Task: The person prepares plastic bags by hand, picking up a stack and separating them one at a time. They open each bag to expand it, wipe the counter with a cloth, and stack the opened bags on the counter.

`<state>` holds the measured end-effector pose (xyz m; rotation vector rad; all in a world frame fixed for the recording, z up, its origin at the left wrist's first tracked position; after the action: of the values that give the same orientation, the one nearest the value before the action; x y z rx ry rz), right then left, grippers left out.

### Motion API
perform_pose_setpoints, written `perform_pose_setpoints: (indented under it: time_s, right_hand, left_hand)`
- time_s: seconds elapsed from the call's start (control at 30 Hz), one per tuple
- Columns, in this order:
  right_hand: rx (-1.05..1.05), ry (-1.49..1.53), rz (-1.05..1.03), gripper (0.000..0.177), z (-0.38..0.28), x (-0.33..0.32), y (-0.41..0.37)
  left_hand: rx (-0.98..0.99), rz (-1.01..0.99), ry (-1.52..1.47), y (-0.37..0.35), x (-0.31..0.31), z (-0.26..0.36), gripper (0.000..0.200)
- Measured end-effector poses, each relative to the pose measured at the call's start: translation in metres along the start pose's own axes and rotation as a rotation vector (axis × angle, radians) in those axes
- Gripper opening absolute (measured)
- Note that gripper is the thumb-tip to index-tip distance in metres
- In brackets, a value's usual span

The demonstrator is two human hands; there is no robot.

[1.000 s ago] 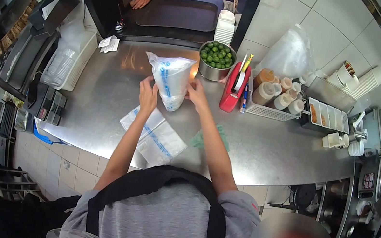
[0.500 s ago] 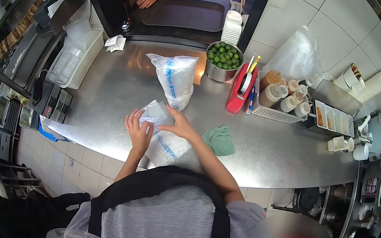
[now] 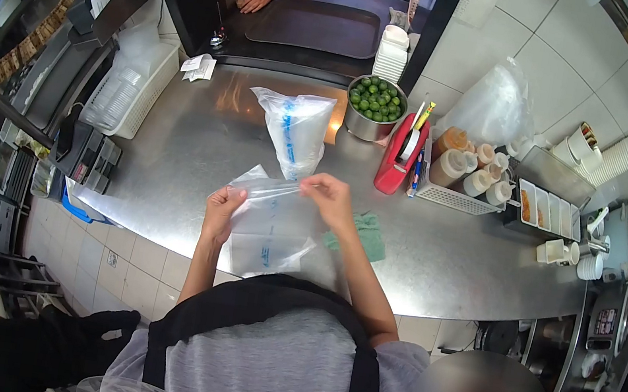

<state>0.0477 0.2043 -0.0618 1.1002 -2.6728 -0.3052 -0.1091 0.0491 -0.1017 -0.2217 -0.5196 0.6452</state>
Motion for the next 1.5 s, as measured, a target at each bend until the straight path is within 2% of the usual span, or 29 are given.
perform_pose_setpoints:
  time_s: [0.07, 0.13, 0.2, 0.27, 0.33, 0.37, 0.4, 0.47, 0.53, 0.57, 0.6, 0.67, 0.77, 0.87, 0.97, 1.0, 1.07, 1.1, 1.17, 1.2, 1.27, 1.33, 1.37, 1.43, 1.5]
  right_hand:
    - [-0.024, -0.032, 0.066, 0.007, -0.007, -0.030, 0.000]
    - [-0.117, 0.523, 0.207, 0.010, -0.015, -0.062, -0.005]
    - [0.064, 0.718, 0.512, 0.011, -0.024, -0.099, -0.023]
    - [0.028, 0.582, 0.584, 0.014, -0.041, -0.133, -0.041]
    - [0.246, -0.107, 0.286, 0.022, -0.060, -0.147, -0.042]
    - [0.226, -0.357, 0.178, 0.026, -0.070, -0.145, -0.040]
    - [0.200, -0.611, 0.081, 0.030, -0.081, -0.142, -0.038]
    - [-0.095, -0.928, -0.015, 0.039, -0.112, -0.099, -0.028]
    - [-0.103, -0.399, -0.146, 0.048, -0.121, -0.027, -0.016]
    - [-0.165, -0.270, -0.219, 0.049, -0.127, 0.008, -0.011]
    - [-0.230, -0.142, -0.289, 0.051, -0.134, 0.038, -0.007]
    - [-0.131, 0.030, -0.395, 0.052, -0.129, 0.075, -0.005]
    - [-0.104, 0.056, -0.619, 0.041, -0.092, 0.082, -0.008]
    - [0.219, 0.112, -1.010, 0.022, -0.077, 0.098, -0.043]
    - [0.064, 0.312, -0.602, 0.012, -0.071, 0.054, -0.013]
    - [0.070, 0.446, -0.587, 0.012, -0.074, 0.055, -0.011]
    - [0.085, 0.716, -0.549, 0.012, -0.081, 0.054, -0.006]
    - [0.102, 0.603, -0.577, 0.013, -0.071, 0.048, -0.006]
    - [0.131, 0.381, -0.619, 0.015, -0.048, 0.030, -0.007]
    - [0.075, 0.377, -0.452, 0.015, -0.054, 0.014, 0.004]
    - [-0.036, 0.364, -0.122, 0.017, -0.075, -0.019, 0.030]
    - [-0.173, 0.297, -0.077, 0.016, -0.101, -0.026, 0.064]
    - [-0.174, 0.253, -0.014, 0.015, -0.105, -0.027, 0.077]
    - [-0.284, -0.028, 0.123, 0.015, -0.111, -0.032, 0.099]
    - [-0.264, 0.082, 0.153, 0.015, -0.062, -0.033, 0.120]
  left_hand:
    - [-0.029, 0.010, -0.108, 0.005, -0.008, -0.003, 0.006]
    - [-0.008, 0.071, -0.152, 0.005, -0.024, 0.004, 0.007]
    - [0.065, 0.180, -0.133, 0.003, -0.045, 0.024, 0.008]
    - [0.235, 0.320, 0.080, -0.011, -0.063, 0.059, 0.009]
    - [0.428, 0.472, 0.308, -0.029, -0.067, 0.095, 0.010]
    - [0.537, 0.553, 0.430, -0.038, -0.065, 0.111, 0.010]
    - [0.645, 0.628, 0.555, -0.048, -0.058, 0.125, 0.010]
    - [0.795, 0.541, 0.834, -0.060, -0.009, 0.141, 0.011]
    - [0.992, 0.405, 1.075, -0.073, 0.052, 0.139, 0.015]
    - [1.116, 0.314, 1.175, -0.081, 0.083, 0.133, 0.018]
    - [1.148, 0.244, 1.162, -0.087, 0.103, 0.130, 0.019]
    - [1.214, 0.106, 1.130, -0.099, 0.134, 0.126, 0.020]
    - [1.049, 0.120, 0.898, -0.081, 0.116, 0.135, 0.029]
    - [0.015, -0.431, -0.059, -0.031, 0.094, 0.081, 0.032]
    - [-0.498, -0.665, -0.261, -0.027, 0.093, 0.018, 0.036]
    - [-0.336, -0.459, 0.121, -0.020, 0.093, 0.018, 0.034]
    - [-0.380, -0.835, 0.097, -0.030, 0.107, 0.017, 0.034]
    - [-0.396, -1.026, 0.086, -0.038, 0.115, 0.020, 0.034]
    - [-0.316, -0.933, 0.037, -0.026, 0.120, 0.051, 0.031]
    - [-0.280, -0.886, 0.009, -0.021, 0.124, 0.068, 0.030]
    - [-0.141, -0.730, 0.260, -0.005, 0.134, 0.095, 0.023]
    - [0.166, -0.495, 0.522, 0.013, 0.145, 0.132, 0.013]
    - [0.288, -0.387, 0.545, 0.025, 0.147, 0.147, 0.011]
    - [0.528, -0.161, 0.584, 0.048, 0.142, 0.168, 0.008]
    - [0.756, -0.141, 0.582, 0.070, 0.137, 0.161, 0.007]
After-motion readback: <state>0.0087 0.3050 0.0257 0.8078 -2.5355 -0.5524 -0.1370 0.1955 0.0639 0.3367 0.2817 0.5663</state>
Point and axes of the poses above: each hand's wrist, its own y-axis towards the middle knuckle, its own x-axis out of the palm, z = x × y, the point moved 10 cm from there along y, towards the middle knuckle, and after that the axes turned 13 degrees about -x, right-handed, at the moved point
